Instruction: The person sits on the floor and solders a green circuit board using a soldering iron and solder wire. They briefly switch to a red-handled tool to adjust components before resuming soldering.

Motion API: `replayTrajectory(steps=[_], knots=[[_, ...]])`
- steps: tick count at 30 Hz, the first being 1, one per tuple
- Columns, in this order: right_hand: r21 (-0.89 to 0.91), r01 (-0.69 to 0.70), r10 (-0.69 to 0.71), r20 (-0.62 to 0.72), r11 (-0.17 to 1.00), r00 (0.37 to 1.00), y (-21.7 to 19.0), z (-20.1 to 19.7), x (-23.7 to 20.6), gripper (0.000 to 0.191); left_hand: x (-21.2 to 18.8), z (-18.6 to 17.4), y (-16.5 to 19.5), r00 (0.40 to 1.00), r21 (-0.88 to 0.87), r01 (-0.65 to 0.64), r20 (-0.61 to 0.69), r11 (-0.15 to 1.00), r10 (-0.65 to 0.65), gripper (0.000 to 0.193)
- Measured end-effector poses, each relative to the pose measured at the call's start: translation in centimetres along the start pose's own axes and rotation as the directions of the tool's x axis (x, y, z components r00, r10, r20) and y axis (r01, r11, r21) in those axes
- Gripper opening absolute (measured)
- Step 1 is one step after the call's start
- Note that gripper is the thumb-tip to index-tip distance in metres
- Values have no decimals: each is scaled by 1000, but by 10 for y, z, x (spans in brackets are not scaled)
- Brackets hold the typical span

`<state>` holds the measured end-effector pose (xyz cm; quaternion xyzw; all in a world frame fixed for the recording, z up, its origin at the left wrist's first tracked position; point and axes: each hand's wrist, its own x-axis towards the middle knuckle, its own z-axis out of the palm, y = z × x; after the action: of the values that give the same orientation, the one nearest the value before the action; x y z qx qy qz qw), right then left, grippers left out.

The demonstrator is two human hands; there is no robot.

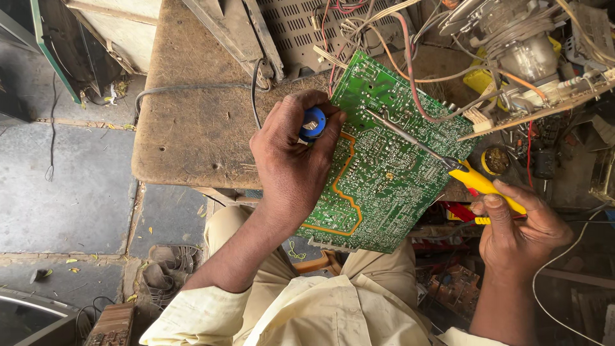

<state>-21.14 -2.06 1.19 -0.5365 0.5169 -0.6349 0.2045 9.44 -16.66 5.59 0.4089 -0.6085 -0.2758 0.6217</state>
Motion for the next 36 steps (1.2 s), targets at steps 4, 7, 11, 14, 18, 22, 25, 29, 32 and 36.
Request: replayTrajectory(steps=[4, 7, 11, 14, 18, 22, 25, 29, 32, 36], knots=[[-19, 8, -8, 1, 1000, 1000, 0, 1, 0, 8, 0, 0, -1, 1000, 22, -5, 7, 1000, 4, 25], [-40, 18, -18, 1, 999, 1000, 1, 0, -1, 7, 0, 1, -2, 1000, 30, -3, 1, 1000, 3, 25], [-64, 24, -23, 7, 998, 1000, 2, -3, -1, 6, -1, 3, -2, 1000, 50, 7, -10, 999, -6, 25], [-77, 32, -31, 8, 997, 999, 4, -4, -2, 6, -1, 4, -2, 1000, 57, -3, -11, 998, 4, 24], [-99, 32, -34, -13, 995, 999, 5, -4, -5, 9, -2, 4, -2, 1000, 55, 1, -6, 998, 0, 24], [-87, 39, -41, -13, 995, 999, 5, -4, -6, 9, -2, 5, -2, 1000, 51, 11, -10, 999, -11, 24], [-95, 45, -47, -18, 994, 999, 6, -5, -6, 10, -2, 5, -2, 1000, 64, 3, -12, 998, -2, 24], [-88, 48, -49, -13, 995, 999, 8, -6, -7, 10, -2, 6, -3, 1000, 52, 10, -13, 999, -10, 24], [-86, 53, -53, -8, 995, 999, 9, -7, -7, 9, -3, 6, -4, 1000, 57, -7, -14, 998, 8, 24], [-119, 83, -82, 13, 989, 997, 9, -9, -6, 10, -3, 5, -4, 1000, 60, -11, -8, 998, 12, 24]])
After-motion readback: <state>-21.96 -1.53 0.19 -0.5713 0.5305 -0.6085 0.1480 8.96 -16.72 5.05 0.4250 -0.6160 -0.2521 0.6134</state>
